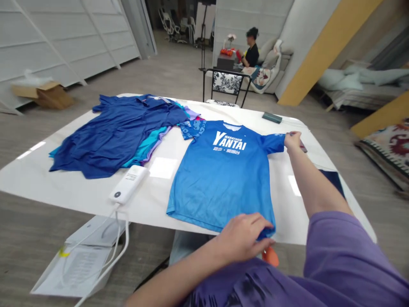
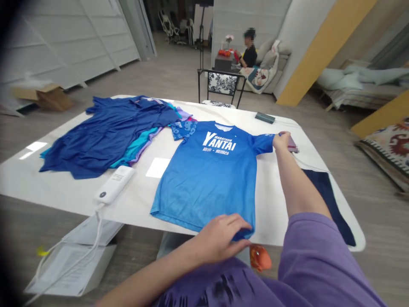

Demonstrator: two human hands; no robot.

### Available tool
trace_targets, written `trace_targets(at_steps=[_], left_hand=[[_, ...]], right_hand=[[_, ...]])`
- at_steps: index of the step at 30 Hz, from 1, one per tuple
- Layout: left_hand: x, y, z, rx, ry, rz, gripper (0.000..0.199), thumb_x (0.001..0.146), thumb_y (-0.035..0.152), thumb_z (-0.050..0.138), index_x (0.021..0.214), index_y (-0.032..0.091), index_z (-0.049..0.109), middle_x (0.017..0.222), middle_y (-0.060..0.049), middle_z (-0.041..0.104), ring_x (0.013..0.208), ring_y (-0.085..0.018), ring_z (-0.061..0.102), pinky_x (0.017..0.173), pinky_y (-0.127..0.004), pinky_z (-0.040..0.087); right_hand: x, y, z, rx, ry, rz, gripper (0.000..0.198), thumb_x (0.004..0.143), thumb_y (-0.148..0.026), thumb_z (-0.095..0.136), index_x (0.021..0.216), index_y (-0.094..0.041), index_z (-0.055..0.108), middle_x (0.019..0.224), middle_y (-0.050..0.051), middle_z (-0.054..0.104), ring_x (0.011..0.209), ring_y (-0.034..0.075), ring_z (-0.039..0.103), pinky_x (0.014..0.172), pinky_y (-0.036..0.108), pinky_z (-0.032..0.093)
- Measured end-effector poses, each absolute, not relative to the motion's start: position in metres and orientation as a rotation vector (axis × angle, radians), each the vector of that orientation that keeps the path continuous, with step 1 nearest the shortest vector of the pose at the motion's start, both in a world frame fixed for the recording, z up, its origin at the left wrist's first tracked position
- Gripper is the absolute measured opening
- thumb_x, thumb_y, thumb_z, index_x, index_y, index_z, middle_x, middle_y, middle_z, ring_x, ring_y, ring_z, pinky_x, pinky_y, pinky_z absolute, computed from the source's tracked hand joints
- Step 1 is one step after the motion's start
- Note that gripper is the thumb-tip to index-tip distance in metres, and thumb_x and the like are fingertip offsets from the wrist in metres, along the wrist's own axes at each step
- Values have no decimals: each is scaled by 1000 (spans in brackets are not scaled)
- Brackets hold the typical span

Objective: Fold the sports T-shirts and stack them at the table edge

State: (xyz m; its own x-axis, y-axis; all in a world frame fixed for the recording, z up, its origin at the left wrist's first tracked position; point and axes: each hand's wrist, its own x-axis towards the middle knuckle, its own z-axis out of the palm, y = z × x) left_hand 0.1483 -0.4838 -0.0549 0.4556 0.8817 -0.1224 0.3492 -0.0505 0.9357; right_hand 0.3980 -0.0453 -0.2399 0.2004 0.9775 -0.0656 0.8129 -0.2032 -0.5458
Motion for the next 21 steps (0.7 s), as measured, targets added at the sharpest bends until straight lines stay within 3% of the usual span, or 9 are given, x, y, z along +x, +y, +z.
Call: trace_targets(at_steps=[3,7,9,11,16,18,21], left_hand=[[136,-478,-59,1674,1149,612,45,114,56,65,151,30,68,149,-13,77,139,-31,74,117,-51,60],[71,-487,-94,1761,1556,461,49,117,44,55,163,29,63,172,-13,63,167,-34,52,138,-58,46],[40,-502,-113,1805,1700,300,59,117,46,55,173,29,54,182,-12,52,177,-36,37,145,-64,34],[20,-524,-123,1811,1785,167,67,117,51,52,179,27,47,188,-12,43,179,-38,32,146,-66,31],[6,-591,-109,1807,1861,54,76,116,57,50,185,31,35,189,-12,39,177,-38,37,145,-65,36],[1,-612,-93,1796,1866,33,76,114,58,51,185,35,36,188,-11,43,174,-39,43,140,-64,44],[-11,-611,-74,1759,1902,-11,68,113,62,53,177,39,50,174,-12,61,157,-41,63,125,-63,59]], right_hand=[[443,-86,-220,-2195,-1760,493,46,90,-30,69,133,-18,60,150,25,62,141,37,61,129,63,45],[456,-211,-183,-1697,-2304,932,57,104,-58,64,148,-21,67,153,22,69,145,41,66,131,64,49],[452,-287,-164,-1521,-2454,1044,67,105,-68,64,159,-28,65,167,17,63,158,43,59,136,66,46],[449,-354,-149,-1494,-2519,1067,78,103,-75,67,170,-35,59,179,12,53,164,45,54,138,69,45],[459,-433,-121,-1445,-2597,1117,94,102,-75,72,185,-44,38,190,5,34,175,44,37,143,74,37],[466,-434,-110,-1426,-2611,1155,101,97,-77,77,185,-47,37,190,4,34,173,46,39,141,75,40],[466,-413,-97,-1446,-2567,1133,100,95,-79,79,182,-48,43,187,4,42,167,47,49,138,73,46]])
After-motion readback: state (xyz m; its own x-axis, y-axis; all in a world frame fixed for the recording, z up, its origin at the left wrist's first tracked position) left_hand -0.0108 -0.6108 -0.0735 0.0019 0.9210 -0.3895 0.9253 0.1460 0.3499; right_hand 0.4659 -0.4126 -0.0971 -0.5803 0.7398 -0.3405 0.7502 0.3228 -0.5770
